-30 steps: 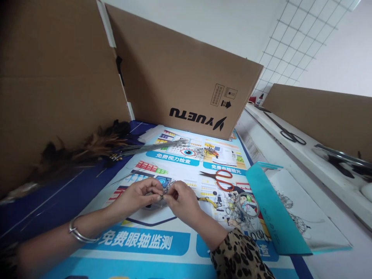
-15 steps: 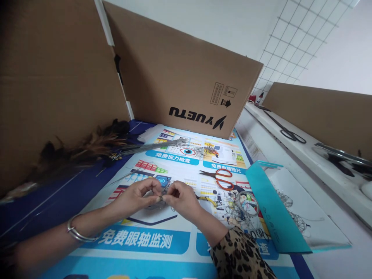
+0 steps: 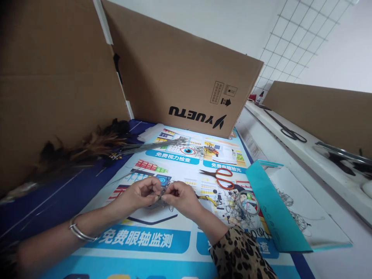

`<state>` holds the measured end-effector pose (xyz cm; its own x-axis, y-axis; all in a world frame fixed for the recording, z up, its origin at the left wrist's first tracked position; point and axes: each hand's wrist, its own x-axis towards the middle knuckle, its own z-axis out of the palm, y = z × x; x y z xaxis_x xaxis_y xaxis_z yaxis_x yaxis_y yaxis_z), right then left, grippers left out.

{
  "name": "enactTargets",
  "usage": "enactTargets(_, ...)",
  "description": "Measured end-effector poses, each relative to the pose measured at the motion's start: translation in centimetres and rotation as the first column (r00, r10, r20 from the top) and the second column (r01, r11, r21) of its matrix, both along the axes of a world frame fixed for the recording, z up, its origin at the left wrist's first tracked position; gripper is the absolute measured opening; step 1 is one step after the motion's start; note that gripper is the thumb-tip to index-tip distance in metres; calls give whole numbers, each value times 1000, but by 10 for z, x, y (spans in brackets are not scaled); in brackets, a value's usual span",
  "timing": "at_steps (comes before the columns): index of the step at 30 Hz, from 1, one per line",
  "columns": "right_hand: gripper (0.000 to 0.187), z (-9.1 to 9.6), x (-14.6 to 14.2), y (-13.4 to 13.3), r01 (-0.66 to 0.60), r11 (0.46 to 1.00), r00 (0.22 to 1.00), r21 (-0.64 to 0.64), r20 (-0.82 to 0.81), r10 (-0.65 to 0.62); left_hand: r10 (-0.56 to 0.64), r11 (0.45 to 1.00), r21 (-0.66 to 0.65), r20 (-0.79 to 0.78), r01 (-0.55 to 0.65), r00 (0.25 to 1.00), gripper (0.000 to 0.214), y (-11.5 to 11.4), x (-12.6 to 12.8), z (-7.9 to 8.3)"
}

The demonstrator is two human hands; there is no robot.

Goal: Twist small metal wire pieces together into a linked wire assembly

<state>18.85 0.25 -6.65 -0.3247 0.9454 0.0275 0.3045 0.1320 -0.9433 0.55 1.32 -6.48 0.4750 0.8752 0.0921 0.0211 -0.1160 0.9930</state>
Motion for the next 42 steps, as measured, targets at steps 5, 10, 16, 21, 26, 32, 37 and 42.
enactTargets(5, 7, 1, -1, -1, 13, 996, 997, 88, 79, -20, -6, 999, -40, 41, 8, 999, 15, -1, 1, 0)
enactTargets(10, 3, 4, -1, -2, 11, 987, 991, 157, 126, -31, 7, 997, -82, 43, -3, 999, 17, -3, 3, 6)
enactTargets(16, 4, 10, -8, -9, 31, 945, 975, 326, 199, -100, 97, 994, -56, 30, -95, 995, 15, -2, 5, -2)
enactTargets(21, 4, 11, -13, -18, 10, 864, 942, 503, 285, -176, 211, 958, 225, -147, -176, 966, 12, -8, 7, 3)
enactTargets(26, 12, 11, -13, -22, -21, 827, 919, 563, 336, -206, 255, 913, 379, -236, -153, 938, 12, -16, 7, 9)
enactTargets(32, 9, 11, -16, -26, -10, 839, 908, 544, 357, -221, 267, 903, 405, -267, -144, 926, 14, -18, 8, 7)
enactTargets(37, 11, 7, -16, -22, 58, 866, 914, 496, 323, -246, 267, 917, 363, -256, -163, 929, 13, -26, 14, 13)
enactTargets(42, 12, 8, -15, -16, 96, 917, 939, 387, 271, -213, 281, 922, 336, -233, -194, 931, 13, -29, 16, 17)
